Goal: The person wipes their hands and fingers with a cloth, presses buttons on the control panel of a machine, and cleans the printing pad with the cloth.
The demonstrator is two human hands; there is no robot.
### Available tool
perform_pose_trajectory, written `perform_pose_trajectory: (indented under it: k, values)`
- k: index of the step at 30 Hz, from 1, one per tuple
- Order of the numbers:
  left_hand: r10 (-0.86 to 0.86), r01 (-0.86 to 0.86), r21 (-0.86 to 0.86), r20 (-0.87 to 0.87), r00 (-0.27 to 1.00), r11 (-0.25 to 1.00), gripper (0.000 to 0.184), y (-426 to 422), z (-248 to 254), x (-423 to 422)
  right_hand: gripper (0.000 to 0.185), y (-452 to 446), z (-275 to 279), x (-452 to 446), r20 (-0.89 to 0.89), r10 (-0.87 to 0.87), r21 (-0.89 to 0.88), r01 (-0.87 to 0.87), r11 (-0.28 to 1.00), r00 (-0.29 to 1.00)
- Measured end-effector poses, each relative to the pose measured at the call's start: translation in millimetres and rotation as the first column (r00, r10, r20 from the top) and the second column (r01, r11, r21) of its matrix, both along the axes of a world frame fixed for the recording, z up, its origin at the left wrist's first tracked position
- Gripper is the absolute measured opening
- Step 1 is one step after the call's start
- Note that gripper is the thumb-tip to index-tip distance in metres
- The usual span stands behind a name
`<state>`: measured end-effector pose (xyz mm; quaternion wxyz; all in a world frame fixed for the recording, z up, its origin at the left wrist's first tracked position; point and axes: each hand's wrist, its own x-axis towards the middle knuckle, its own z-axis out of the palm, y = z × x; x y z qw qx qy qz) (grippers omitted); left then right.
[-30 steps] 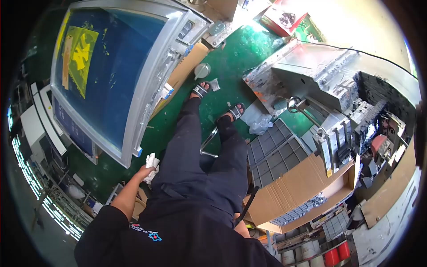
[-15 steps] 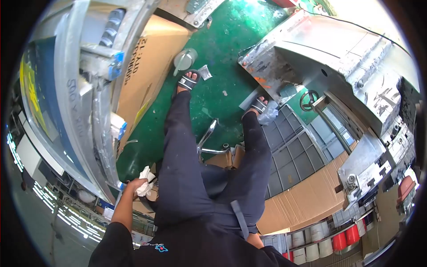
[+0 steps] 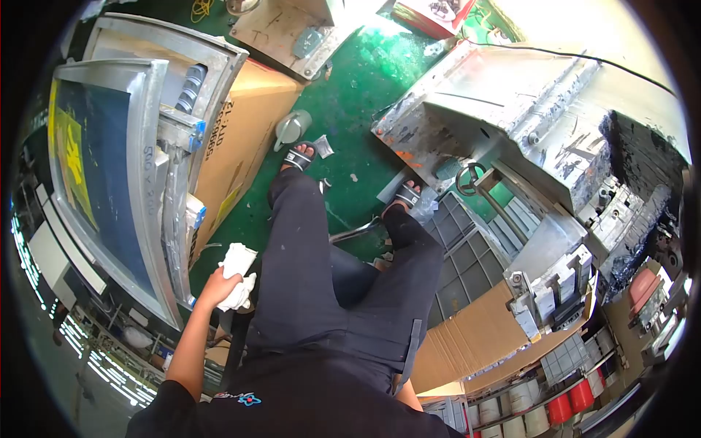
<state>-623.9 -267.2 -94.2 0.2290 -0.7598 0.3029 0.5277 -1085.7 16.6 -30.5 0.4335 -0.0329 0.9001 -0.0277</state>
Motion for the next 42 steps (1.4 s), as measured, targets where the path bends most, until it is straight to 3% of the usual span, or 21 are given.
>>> perform_pose_trajectory:
  k: [3, 6, 11, 13, 16, 18, 19, 21, 25, 28, 30, 31, 33, 34, 35, 37, 39, 40, 42]
  values:
    - [-0.016, 0.014, -0.05, -0.029, 0.999, 0.999, 0.057, -15.5, 4.6, -13.1, 0.047, 14.0, 48.4, -9.4, -0.001, -0.009, -0.009, 0.009, 1.0, 1.0]
    - [-0.035, 0.031, -0.228, -0.012, 0.999, 0.973, 0.051, 9.1, -13.8, 10.6, 0.046, 23.9, 51.6, -10.7, -0.037, -0.004, -0.036, 0.002, 0.999, 0.999]
    - [0.254, -0.316, -0.309, -0.226, 0.94, 0.897, 0.033, -33.9, 8.4, -12.8, 0.045, 14.3, -43.5, -4.8, -0.155, 0.027, -0.179, -0.055, 0.982, 0.988]
    - [0.301, -0.393, -0.325, -0.3, 0.905, 0.86, 0.041, -41.8, 2.1, -17.2, 0.044, 12.3, -70.9, -3.5, -0.215, 0.026, -0.235, -0.077, 0.969, 0.976]
    - [0.084, -0.283, -0.592, -0.34, 0.937, 0.755, 0.031, -44.5, -12.4, -33.7, 0.043, 9.1, -108.0, 0.8, -0.334, 0.026, -0.322, -0.14, 0.936, 0.942]
    - [0.181, -0.382, -0.499, -0.405, 0.896, 0.778, 0.033, -52.8, -12.1, -39.7, 0.039, 2.5, -109.4, 7.8, -0.411, 0.047, -0.292, -0.181, 0.939, 0.911]
    - [0.234, -0.414, -0.417, -0.417, 0.878, 0.809, 0.033, -49.5, -6.8, -38.5, 0.04, 2.6, -104.0, 12.2, -0.373, 0.039, -0.27, -0.148, 0.951, 0.927]
    - [0.234, -0.415, -0.427, -0.414, 0.88, 0.804, 0.034, -39.8, -5.3, -35.1, 0.041, -4.9, -96.1, 6.9, -0.324, -0.011, -0.266, -0.08, 0.961, 0.946]
    - [0.2, -0.435, -0.486, -0.461, 0.864, 0.758, 0.039, -34.2, -24.5, -17.2, 0.04, 3.2, -100.0, -2.3, -0.27, 0.151, -0.201, -0.209, 0.957, 0.951]
    - [0.156, -0.385, -0.472, -0.453, 0.878, 0.793, 0.047, -34.3, -32.4, -10.6, 0.033, -3.1, -87.2, -13.2, -0.261, 0.616, -0.008, -0.64, 0.768, 0.743]
    - [-0.089, -0.09, -0.786, -0.182, 0.979, 0.611, 0.044, -18.2, -20.9, -34.3, 0.026, -20.4, -63.0, -15.8, -0.191, 0.821, 0.138, -0.814, 0.565, 0.538]
    - [-0.176, 0.076, -0.879, -0.009, 0.984, 0.471, 0.042, -9.1, -14.4, -48.5, 0.026, -34.1, -44.6, -15.6, -0.208, 0.761, 0.057, -0.769, 0.637, 0.614]
    - [-0.376, 0.172, -0.85, -0.032, 0.926, 0.497, 0.045, 11.6, 8.6, -65.1, 0.026, -63.1, -10.7, -18.8, -0.22, 0.633, -0.111, -0.664, 0.739, 0.742]
    - [-0.268, -0.03, -0.789, -0.244, 0.932, 0.613, 0.043, 25.7, 1.2, -61.0, 0.029, -74.7, 1.2, -17.3, -0.226, 0.427, -0.389, -0.483, 0.784, 0.876]
    - [-0.133, -0.228, -0.677, -0.437, 0.889, 0.7, 0.041, 43.8, -7.1, -53.3, 0.025, -79.6, -5.3, -20.8, -0.22, 0.321, -0.59, -0.388, 0.708, 0.921]
    - [0.285, -0.493, -0.348, -0.502, 0.817, 0.798, 0.036, 90.1, -6.1, -44.9, 0.02, -88.1, -19.9, -23.3, -0.249, 0.286, -0.703, -0.376, 0.604, 0.925]
    - [0.185, -0.378, -0.438, -0.421, 0.888, 0.816, 0.031, 138.1, -7.8, -36.9, 0.019, -101.8, -34.2, -22.2, -0.275, 0.367, -0.716, -0.444, 0.539, 0.889]
    - [0.123, -0.28, -0.423, -0.363, 0.924, 0.862, 0.041, 154.9, -7.9, -23.7, 0.02, -109.6, -43.2, -20.1, -0.243, 0.39, -0.741, -0.429, 0.516, 0.888]
    - [0.037, -0.07, -0.166, -0.198, 0.979, 0.984, 0.049, 163.5, 4.8, -12.2, 0.021, -121.6, -61.8, -14.2, -0.188, 0.418, -0.772, -0.397, 0.496, 0.889]
